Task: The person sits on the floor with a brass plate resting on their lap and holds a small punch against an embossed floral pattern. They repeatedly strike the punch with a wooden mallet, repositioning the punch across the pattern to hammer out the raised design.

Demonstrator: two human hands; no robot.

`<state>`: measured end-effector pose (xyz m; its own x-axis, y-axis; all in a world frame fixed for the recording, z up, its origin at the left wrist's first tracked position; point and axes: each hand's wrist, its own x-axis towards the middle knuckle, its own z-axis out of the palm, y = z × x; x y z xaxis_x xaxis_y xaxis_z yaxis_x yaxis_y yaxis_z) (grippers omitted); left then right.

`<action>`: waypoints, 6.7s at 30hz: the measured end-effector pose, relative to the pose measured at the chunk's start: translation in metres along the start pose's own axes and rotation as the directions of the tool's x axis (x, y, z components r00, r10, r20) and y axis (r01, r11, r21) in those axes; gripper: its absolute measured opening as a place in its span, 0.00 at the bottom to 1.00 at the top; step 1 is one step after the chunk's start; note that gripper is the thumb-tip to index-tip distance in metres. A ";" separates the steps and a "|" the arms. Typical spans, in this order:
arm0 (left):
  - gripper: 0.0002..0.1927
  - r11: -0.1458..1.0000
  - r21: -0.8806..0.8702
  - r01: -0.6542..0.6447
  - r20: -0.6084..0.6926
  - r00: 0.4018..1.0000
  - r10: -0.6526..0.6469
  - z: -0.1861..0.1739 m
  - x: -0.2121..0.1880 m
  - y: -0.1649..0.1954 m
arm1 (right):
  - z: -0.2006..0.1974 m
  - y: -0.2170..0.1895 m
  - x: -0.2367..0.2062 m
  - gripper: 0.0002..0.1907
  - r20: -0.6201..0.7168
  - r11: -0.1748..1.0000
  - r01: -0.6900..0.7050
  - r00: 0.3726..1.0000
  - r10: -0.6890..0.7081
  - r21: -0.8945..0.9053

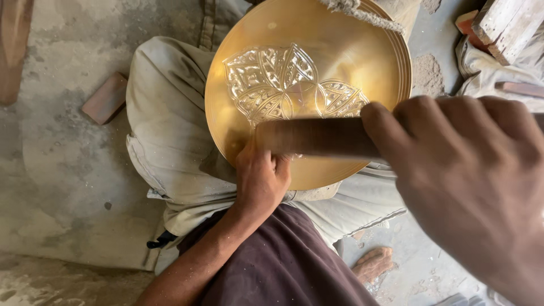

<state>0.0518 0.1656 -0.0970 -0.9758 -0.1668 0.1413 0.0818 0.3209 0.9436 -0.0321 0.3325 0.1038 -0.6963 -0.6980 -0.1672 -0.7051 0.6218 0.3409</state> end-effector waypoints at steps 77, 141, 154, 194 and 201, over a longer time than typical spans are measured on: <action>0.12 0.991 0.073 -0.112 0.327 0.942 0.082 0.005 0.024 -0.013 | 0.066 0.007 -0.046 0.16 0.141 0.827 -0.437 0.899 0.415 0.354; 0.13 0.858 -0.265 -0.440 0.961 -0.049 0.272 0.049 0.120 0.020 | 0.152 -0.185 -0.162 0.16 0.561 -0.489 -0.472 0.015 0.828 0.734; 0.11 0.852 -0.235 -0.468 0.971 -0.065 0.232 0.050 0.117 0.020 | 0.157 -0.184 -0.170 0.12 0.370 -0.084 -0.768 0.206 0.906 0.635; 0.13 0.995 0.019 -0.094 0.451 0.889 0.075 0.016 0.014 -0.018 | 0.058 0.001 -0.068 0.16 0.085 0.872 -0.403 0.914 0.396 0.279; 0.15 0.922 0.064 -0.381 0.773 0.604 0.196 0.033 0.050 -0.028 | 0.087 -0.013 -0.103 0.11 0.162 0.592 -0.612 0.754 0.636 0.524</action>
<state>-0.0057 0.1786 -0.1265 -0.7298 0.6826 0.0384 0.4344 0.4196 0.7970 0.0372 0.4271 0.0360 -0.9956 -0.0732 -0.0588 -0.0615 0.9816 -0.1808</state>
